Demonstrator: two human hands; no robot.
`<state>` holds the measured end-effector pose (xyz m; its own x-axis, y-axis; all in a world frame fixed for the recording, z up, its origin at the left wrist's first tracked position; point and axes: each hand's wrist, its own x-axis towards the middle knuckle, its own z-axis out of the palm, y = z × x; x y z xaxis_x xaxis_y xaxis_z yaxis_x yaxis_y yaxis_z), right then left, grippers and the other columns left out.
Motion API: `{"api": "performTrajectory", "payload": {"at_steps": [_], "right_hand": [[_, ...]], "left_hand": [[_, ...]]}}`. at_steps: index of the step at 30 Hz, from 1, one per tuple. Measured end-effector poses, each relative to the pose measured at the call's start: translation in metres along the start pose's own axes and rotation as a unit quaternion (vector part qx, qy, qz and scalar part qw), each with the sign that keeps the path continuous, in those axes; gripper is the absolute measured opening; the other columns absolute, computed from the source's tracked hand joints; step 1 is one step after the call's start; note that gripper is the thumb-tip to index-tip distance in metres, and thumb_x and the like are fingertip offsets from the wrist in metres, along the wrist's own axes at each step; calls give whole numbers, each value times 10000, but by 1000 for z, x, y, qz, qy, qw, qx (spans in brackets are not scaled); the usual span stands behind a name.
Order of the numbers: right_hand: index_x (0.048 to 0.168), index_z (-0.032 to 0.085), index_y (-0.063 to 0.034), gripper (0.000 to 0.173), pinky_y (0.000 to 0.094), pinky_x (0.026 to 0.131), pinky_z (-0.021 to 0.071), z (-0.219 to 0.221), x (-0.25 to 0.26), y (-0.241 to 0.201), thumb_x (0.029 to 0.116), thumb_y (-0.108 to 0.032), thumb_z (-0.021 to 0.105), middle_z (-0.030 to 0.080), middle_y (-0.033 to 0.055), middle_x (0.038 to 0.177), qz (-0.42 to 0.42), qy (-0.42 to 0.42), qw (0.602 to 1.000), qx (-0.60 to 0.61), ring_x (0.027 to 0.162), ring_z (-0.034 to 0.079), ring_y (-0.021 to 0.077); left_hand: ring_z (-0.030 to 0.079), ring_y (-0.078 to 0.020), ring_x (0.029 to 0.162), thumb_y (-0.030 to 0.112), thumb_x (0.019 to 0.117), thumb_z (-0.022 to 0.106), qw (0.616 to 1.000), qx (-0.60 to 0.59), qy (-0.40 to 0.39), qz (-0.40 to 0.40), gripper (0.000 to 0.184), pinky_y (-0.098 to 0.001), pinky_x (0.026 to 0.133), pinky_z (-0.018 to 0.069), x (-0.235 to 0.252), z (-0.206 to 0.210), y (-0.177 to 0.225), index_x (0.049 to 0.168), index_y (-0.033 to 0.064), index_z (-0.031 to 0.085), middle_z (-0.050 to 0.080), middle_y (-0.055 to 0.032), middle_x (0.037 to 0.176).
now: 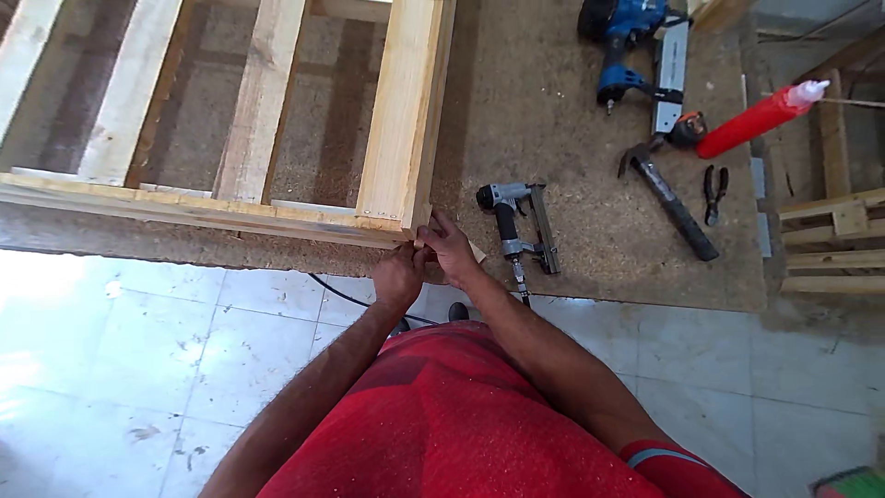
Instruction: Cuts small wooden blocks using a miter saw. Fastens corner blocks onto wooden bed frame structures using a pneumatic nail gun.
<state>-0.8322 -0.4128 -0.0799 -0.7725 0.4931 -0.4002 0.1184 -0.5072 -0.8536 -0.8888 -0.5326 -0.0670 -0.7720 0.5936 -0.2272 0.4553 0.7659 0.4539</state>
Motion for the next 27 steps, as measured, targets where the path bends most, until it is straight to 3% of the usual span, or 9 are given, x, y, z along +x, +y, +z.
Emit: {"api": "performTrajectory", "payload": {"at_steps": [3,7,13,17,19,24,27], "right_hand": [[1554,456,-175,502,436,852,607,-3,4,-5,1080,-318,535,667,154,1291,-1,-13,999,-35,1012,708,247],[1515,505,-171,473,418,747,613,-3,6,-8,1061,-283,578,696,165,1152,13,-10,1000,-7,854,706,243],[1478,539,-186,448,410,770,604,-3,9,-12,1045,-279,608,702,152,1155,34,-10,999,16,903,708,240],[1458,531,-145,427,410,723,613,-9,16,-18,1049,-249,597,689,166,1119,36,-42,998,24,843,701,244],[1460,503,-142,435,411,718,612,-8,17,-20,1045,-224,601,685,174,1090,44,-45,997,34,814,697,244],[1524,408,-176,519,428,695,608,-8,20,-21,1044,-257,588,669,192,1117,47,-51,998,8,808,697,268],[1555,382,-174,568,453,706,616,-4,22,-25,1038,-268,598,674,202,1127,76,-82,993,-21,818,706,280]], "left_hand": [[696,-406,1059,554,1072,388,999,34,-9,-18,601,-642,877,537,-3,0,9,1165,45,695,719,-192,1146],[692,-381,1101,533,1091,307,994,100,-14,-30,643,-597,954,520,-3,3,17,1191,11,668,715,-206,1154],[709,-399,1041,466,1081,333,990,118,-23,-67,591,-587,897,536,3,-1,28,1036,-19,668,724,-229,1032],[715,-436,961,639,1053,285,992,87,-35,-85,742,-635,797,541,6,1,24,1029,4,670,718,-238,934],[716,-441,933,689,1030,255,993,74,-30,-86,796,-645,761,539,8,4,19,1013,16,681,718,-231,909],[722,-435,921,605,1042,261,992,109,-18,-57,738,-637,722,538,14,8,14,893,19,686,724,-223,906],[720,-445,919,620,1020,318,990,107,-39,-86,724,-663,718,529,11,-3,13,856,24,696,725,-232,903]]}}
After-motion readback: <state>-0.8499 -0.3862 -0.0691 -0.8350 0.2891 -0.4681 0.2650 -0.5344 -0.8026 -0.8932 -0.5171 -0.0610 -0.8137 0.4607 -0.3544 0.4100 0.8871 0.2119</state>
